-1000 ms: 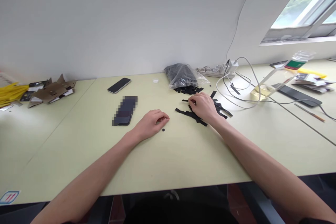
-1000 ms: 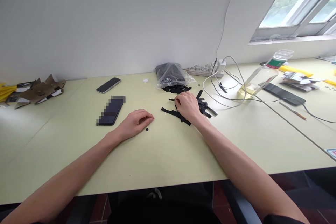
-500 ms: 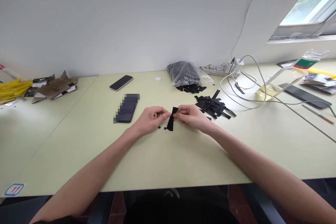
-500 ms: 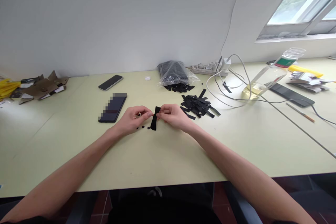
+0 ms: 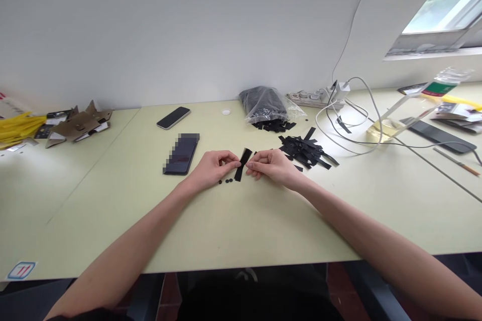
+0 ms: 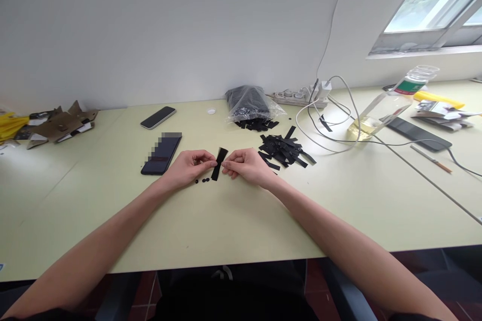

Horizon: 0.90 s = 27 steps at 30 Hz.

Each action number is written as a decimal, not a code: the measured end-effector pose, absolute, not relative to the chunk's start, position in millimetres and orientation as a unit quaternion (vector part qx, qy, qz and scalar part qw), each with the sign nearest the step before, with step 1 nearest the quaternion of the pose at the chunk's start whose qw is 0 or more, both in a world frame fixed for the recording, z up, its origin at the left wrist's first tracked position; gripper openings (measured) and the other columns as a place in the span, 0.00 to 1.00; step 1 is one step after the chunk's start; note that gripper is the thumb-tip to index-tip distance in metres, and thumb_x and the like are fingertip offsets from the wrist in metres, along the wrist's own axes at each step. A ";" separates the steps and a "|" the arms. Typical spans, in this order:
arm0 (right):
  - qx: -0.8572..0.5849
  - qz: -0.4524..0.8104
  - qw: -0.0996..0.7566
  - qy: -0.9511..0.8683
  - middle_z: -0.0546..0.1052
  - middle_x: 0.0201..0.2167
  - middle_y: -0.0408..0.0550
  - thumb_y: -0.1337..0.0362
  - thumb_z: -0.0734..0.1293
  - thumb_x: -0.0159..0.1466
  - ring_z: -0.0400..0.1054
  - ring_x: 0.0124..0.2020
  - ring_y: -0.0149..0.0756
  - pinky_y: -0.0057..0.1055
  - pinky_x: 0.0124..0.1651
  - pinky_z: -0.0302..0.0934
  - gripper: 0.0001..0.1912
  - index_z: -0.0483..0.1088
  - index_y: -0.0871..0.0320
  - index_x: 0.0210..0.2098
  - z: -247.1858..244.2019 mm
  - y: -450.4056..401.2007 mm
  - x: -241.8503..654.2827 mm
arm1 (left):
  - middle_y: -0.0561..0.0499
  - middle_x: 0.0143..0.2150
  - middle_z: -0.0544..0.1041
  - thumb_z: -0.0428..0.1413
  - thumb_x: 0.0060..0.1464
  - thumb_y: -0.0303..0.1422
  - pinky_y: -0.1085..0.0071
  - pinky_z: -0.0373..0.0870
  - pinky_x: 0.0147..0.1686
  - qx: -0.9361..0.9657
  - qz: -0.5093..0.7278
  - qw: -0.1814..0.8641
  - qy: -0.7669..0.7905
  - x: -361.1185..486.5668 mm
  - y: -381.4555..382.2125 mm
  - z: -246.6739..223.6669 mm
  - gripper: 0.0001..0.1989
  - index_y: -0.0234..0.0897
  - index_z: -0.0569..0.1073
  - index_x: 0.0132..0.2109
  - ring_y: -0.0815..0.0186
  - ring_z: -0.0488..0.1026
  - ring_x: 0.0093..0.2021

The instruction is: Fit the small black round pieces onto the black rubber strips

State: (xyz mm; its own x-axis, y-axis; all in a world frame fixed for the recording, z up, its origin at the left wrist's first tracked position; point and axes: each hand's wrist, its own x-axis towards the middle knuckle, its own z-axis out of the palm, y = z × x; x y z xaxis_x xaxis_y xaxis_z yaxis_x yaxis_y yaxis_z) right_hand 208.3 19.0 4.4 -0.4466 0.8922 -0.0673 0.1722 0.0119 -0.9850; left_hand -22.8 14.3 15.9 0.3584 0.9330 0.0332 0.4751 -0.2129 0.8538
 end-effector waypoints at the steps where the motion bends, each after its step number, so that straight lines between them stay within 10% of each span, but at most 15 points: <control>1: -0.422 0.563 0.317 -0.637 0.83 0.35 0.54 0.49 0.73 0.61 0.74 0.31 0.33 0.33 0.39 0.70 0.20 0.78 0.62 0.36 4.2 19.4 208.9 | 0.52 0.31 0.76 0.59 0.59 0.46 0.74 0.57 0.24 0.719 0.292 0.393 0.493 -24.1 15.5 16.1 0.15 0.38 0.81 0.38 0.71 0.62 0.25; 27: -0.409 0.504 0.268 -0.712 0.78 0.30 0.47 0.49 0.67 0.67 0.67 0.24 0.29 0.27 0.25 0.59 0.18 0.72 0.59 0.32 4.4 8.1 202.5 | 0.51 0.33 0.78 0.58 0.60 0.46 0.73 0.58 0.24 0.731 0.283 0.419 0.458 -17.3 9.1 17.0 0.16 0.38 0.79 0.39 0.71 0.64 0.26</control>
